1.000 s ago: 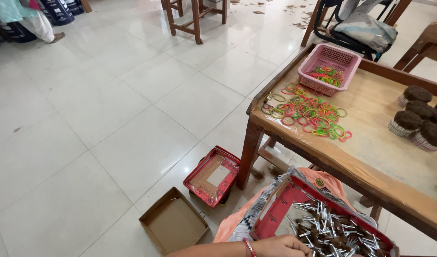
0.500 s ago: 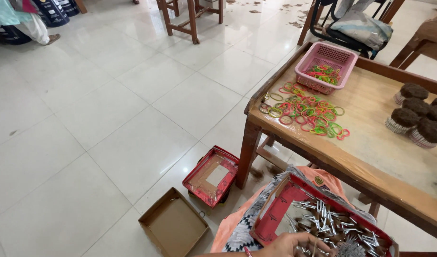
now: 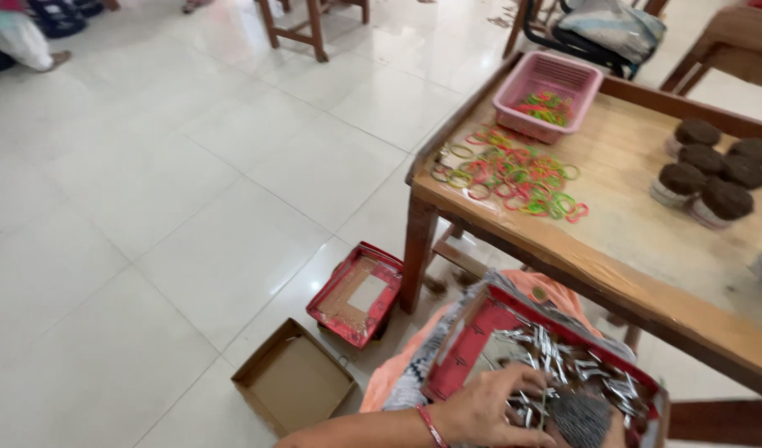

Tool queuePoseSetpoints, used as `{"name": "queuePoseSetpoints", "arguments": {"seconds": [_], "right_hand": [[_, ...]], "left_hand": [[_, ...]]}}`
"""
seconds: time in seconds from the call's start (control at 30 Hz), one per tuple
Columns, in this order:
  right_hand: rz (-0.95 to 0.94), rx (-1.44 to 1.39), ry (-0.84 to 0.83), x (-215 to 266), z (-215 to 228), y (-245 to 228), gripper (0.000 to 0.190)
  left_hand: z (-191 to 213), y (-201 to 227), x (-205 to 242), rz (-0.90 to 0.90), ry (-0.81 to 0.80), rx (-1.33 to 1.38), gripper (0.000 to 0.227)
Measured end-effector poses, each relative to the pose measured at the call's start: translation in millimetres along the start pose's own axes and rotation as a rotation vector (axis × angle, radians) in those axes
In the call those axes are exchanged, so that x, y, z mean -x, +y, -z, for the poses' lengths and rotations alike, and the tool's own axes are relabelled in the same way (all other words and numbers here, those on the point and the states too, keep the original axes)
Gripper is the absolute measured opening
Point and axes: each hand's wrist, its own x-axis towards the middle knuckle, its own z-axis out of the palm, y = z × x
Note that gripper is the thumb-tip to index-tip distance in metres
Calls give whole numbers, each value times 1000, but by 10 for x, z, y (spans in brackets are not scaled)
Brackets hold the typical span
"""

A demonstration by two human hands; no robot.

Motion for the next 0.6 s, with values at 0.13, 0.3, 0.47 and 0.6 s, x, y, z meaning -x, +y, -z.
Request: {"name": "queuePoseSetpoints", "arguments": {"seconds": [0.13,0.3,0.47,0.6], "right_hand": [[-84,217,88,-368,-177,-2147,75],[-60,270,-18,-382,-231,-2510,64],[139,147,-148,-476,-206,-2579,60],[145,125,-131,-453,-211,-2543,61]], "left_hand": [[-2,267,-169,-226,-11,-359,80],[-82,358,-486,-290,-122,-600,85],[-64,392,-724,-13,-208,-642,87],[-107,341,-795,27,-197,-580,93]]}}
